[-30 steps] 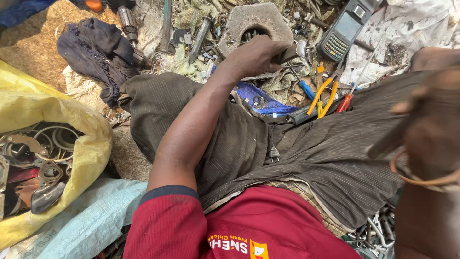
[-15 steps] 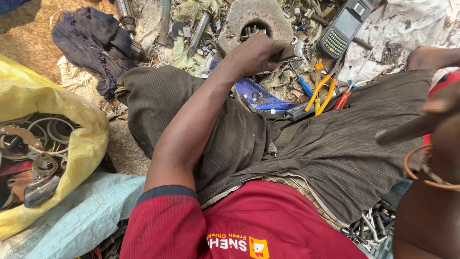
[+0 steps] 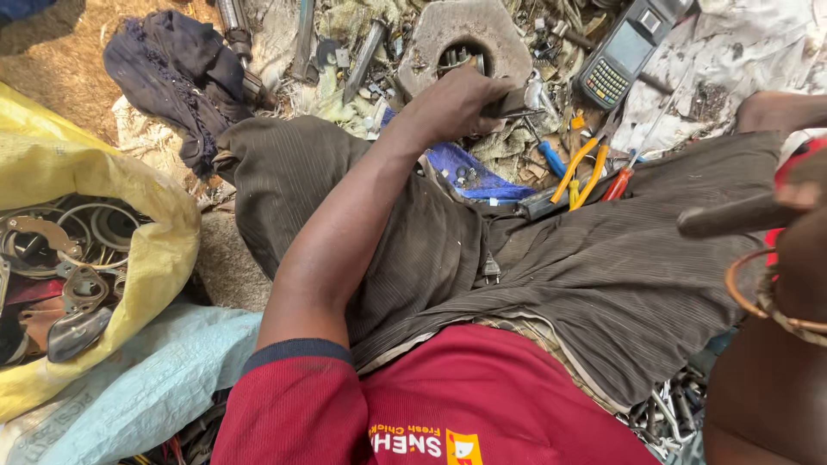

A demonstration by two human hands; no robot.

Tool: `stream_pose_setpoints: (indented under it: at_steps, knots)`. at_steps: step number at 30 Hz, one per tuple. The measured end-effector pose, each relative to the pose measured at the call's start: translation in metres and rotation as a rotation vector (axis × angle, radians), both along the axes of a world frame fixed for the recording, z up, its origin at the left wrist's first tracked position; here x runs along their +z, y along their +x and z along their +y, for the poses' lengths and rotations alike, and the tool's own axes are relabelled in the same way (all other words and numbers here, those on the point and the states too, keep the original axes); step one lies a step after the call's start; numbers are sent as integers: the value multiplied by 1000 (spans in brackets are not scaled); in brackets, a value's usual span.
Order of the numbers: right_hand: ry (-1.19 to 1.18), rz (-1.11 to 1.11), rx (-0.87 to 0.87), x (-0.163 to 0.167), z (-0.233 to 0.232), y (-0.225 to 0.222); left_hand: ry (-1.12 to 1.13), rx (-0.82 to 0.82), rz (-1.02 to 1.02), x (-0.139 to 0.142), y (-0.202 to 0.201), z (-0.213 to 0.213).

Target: The person disassembles a mechanical component using a screwdriver and pliers. They remove a spring and other small parts, placing them into a metal container. The person then uses a hammer to tap a part of the assembly.

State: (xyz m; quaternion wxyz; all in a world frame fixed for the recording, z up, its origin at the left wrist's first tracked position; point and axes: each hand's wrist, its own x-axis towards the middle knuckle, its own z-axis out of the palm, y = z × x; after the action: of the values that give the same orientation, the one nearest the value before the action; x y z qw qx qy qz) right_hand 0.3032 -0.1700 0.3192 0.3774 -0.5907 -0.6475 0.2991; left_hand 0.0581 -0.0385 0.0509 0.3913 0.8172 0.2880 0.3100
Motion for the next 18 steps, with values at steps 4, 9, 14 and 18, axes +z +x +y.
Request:
stream_pose_setpoints:
  at_steps: [4, 9, 14, 18]
  knots:
    - [141, 53, -32, -34, 17, -43, -46, -2, -15, -5, 0, -2]
    - [-174, -349, 161, -79, 17, -50, 58, 47, 12, -6, 1, -10]
    - [-11, 34, -9, -32, -10, -11, -260, 194, 28, -2, -1, -5]
    - [-309, 302, -141, -69, -31, -4, -531, 325, -187, 0, -4, 8]
